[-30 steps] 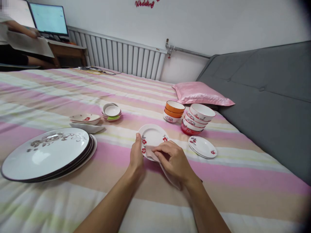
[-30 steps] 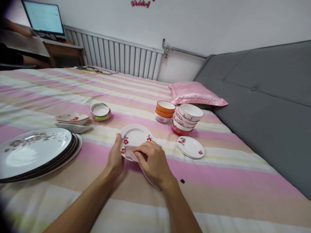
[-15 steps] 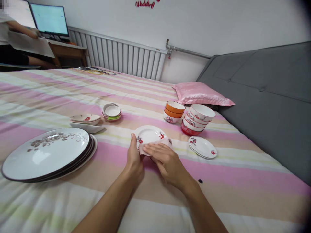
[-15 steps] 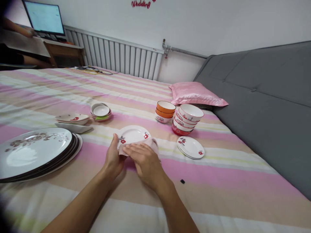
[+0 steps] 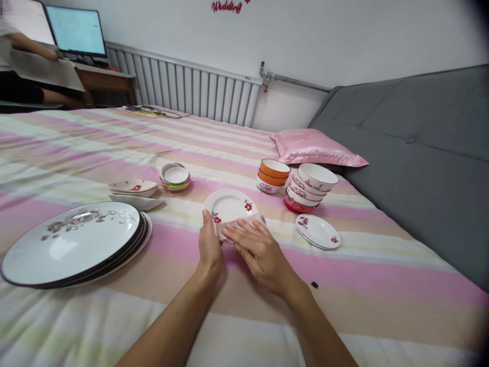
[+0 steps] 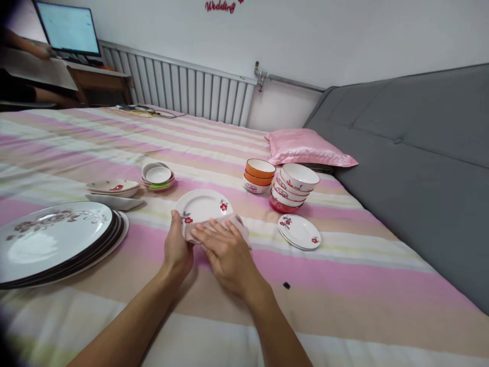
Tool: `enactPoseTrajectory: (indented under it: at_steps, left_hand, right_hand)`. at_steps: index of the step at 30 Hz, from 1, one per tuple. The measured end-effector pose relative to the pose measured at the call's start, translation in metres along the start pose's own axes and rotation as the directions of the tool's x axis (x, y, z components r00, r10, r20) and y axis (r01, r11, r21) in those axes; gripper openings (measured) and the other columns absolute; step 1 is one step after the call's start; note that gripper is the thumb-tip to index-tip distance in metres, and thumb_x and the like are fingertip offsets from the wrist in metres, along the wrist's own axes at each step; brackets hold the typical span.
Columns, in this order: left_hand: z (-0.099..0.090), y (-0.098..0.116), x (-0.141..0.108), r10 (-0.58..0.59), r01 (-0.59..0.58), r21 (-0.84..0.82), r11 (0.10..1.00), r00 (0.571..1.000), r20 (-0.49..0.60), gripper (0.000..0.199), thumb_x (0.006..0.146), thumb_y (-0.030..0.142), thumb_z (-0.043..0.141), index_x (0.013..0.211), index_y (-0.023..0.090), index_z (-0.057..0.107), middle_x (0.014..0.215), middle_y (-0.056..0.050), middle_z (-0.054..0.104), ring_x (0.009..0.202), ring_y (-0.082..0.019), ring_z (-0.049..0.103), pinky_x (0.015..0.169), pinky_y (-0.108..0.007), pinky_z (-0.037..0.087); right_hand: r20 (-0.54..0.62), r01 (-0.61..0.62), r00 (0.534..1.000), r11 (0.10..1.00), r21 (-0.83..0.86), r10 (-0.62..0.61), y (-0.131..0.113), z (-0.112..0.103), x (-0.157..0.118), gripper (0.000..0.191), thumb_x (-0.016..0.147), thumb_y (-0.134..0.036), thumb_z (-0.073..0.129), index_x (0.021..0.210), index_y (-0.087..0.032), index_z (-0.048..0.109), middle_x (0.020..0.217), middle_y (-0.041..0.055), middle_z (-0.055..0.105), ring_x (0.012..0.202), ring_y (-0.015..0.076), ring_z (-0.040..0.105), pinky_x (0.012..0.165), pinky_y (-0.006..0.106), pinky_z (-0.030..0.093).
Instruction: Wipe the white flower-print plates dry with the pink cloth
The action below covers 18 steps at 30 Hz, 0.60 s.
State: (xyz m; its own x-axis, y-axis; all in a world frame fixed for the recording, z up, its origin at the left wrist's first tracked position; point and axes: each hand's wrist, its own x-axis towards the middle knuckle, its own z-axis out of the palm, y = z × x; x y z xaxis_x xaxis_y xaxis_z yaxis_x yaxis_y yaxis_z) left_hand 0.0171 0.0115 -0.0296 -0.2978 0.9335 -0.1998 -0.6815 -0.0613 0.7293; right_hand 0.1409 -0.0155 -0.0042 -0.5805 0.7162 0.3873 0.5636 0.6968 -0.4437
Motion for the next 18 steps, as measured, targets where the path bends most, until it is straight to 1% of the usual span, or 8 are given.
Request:
enactPoseTrajectory:
  at_steps: [3, 8, 10, 12, 14, 15, 16, 18]
  left_hand:
    - [0.003, 0.005, -0.003, 0.01, -0.01, 0.015, 1.0, 1.0, -0.027, 0.045, 0.086, 0.05, 0.041, 0.097, 0.012, 0.064, 0.087, -0.008, 0.069, 0.082, -0.018, 0.066, 0.072, -0.027, 0.05]
    - [0.008, 0.012, -0.006, -0.182, 0.182, 0.035, 0.983, 0.983, 0.008, 0.045, 0.09, 0.045, 0.036, 0.097, 0.01, 0.064, 0.085, -0.01, 0.07, 0.07, -0.019, 0.066, 0.06, -0.027, 0.051]
    - [0.008, 0.013, -0.007, -0.198, 0.198, 0.028, 0.98, 0.98, 0.0, 0.045, 0.09, 0.044, 0.035, 0.099, 0.01, 0.063, 0.087, -0.01, 0.07, 0.067, -0.018, 0.065, 0.056, -0.026, 0.051]
    - [0.007, 0.013, -0.006, -0.182, 0.182, 0.027, 0.983, 0.983, -0.008, 0.043, 0.09, 0.043, 0.037, 0.102, 0.011, 0.063, 0.09, -0.01, 0.069, 0.068, -0.017, 0.065, 0.054, -0.025, 0.05]
    - [0.006, 0.013, -0.006, -0.168, 0.169, 0.031, 0.985, 0.986, -0.012, 0.042, 0.089, 0.044, 0.039, 0.103, 0.012, 0.062, 0.092, -0.009, 0.069, 0.069, -0.017, 0.065, 0.053, -0.024, 0.049]
    - [0.006, 0.013, -0.006, -0.165, 0.166, 0.031, 0.986, 0.986, -0.009, 0.042, 0.088, 0.045, 0.04, 0.104, 0.013, 0.062, 0.092, -0.008, 0.069, 0.069, -0.017, 0.065, 0.053, -0.024, 0.05]
    - [0.006, 0.013, -0.006, -0.164, 0.164, 0.031, 0.986, 0.986, -0.005, 0.041, 0.088, 0.045, 0.041, 0.104, 0.013, 0.062, 0.091, -0.008, 0.069, 0.069, -0.017, 0.065, 0.054, -0.024, 0.05]
    - [0.007, 0.013, -0.007, -0.156, 0.156, 0.033, 0.987, 0.988, 0.002, 0.041, 0.088, 0.044, 0.041, 0.104, 0.013, 0.062, 0.09, -0.008, 0.07, 0.071, -0.017, 0.065, 0.058, -0.025, 0.05]
  right_hand:
    - [-0.048, -0.067, 0.997, 0.997, 0.036, 0.068, 0.003, -0.003, -0.001, 0.035, 0.094, -0.027, 0.036, 0.125, -0.034, 0.049, 0.13, -0.0059, 0.051, 0.134, 0.0183, 0.026, 0.11, 0.05, 0.012]
    - [-0.251, -0.099, 0.957, 0.974, 0.202, 0.149, 0.005, 0.0, 0.001, 0.029, 0.091, -0.027, 0.041, 0.114, -0.029, 0.059, 0.118, -0.0014, 0.062, 0.129, 0.0179, 0.036, 0.11, 0.045, 0.018]
    - [-0.419, -0.137, 0.871, 0.946, 0.294, 0.257, 0.006, -0.001, 0.001, 0.026, 0.089, -0.029, 0.044, 0.108, -0.025, 0.061, 0.115, 0.0024, 0.063, 0.12, 0.0185, 0.046, 0.104, 0.04, 0.03]
    - [-0.579, -0.217, 0.699, 0.896, 0.388, 0.42, 0.009, -0.004, -0.001, 0.024, 0.087, -0.035, 0.046, 0.1, -0.021, 0.061, 0.104, 0.0056, 0.065, 0.101, 0.0184, 0.057, 0.089, 0.034, 0.042]
    - [-0.625, -0.327, 0.544, 0.828, 0.455, 0.559, 0.015, -0.008, -0.003, 0.027, 0.086, -0.043, 0.046, 0.089, -0.019, 0.059, 0.082, 0.0046, 0.065, 0.074, 0.0165, 0.061, 0.069, 0.029, 0.047]
    - [-0.6, -0.389, 0.525, 0.797, 0.462, 0.604, 0.018, -0.011, -0.005, 0.03, 0.085, -0.047, 0.044, 0.084, -0.019, 0.057, 0.071, 0.0028, 0.063, 0.063, 0.0156, 0.059, 0.061, 0.028, 0.045]
    - [-0.554, -0.451, 0.539, 0.773, 0.446, 0.634, 0.021, -0.014, -0.006, 0.034, 0.085, -0.05, 0.042, 0.08, -0.02, 0.055, 0.063, 0.0011, 0.06, 0.055, 0.015, 0.056, 0.056, 0.027, 0.043]
    - [-0.442, -0.549, 0.607, 0.75, 0.368, 0.661, 0.026, -0.017, -0.009, 0.039, 0.085, -0.056, 0.038, 0.074, -0.022, 0.053, 0.054, -0.0008, 0.056, 0.047, 0.0154, 0.052, 0.05, 0.027, 0.039]
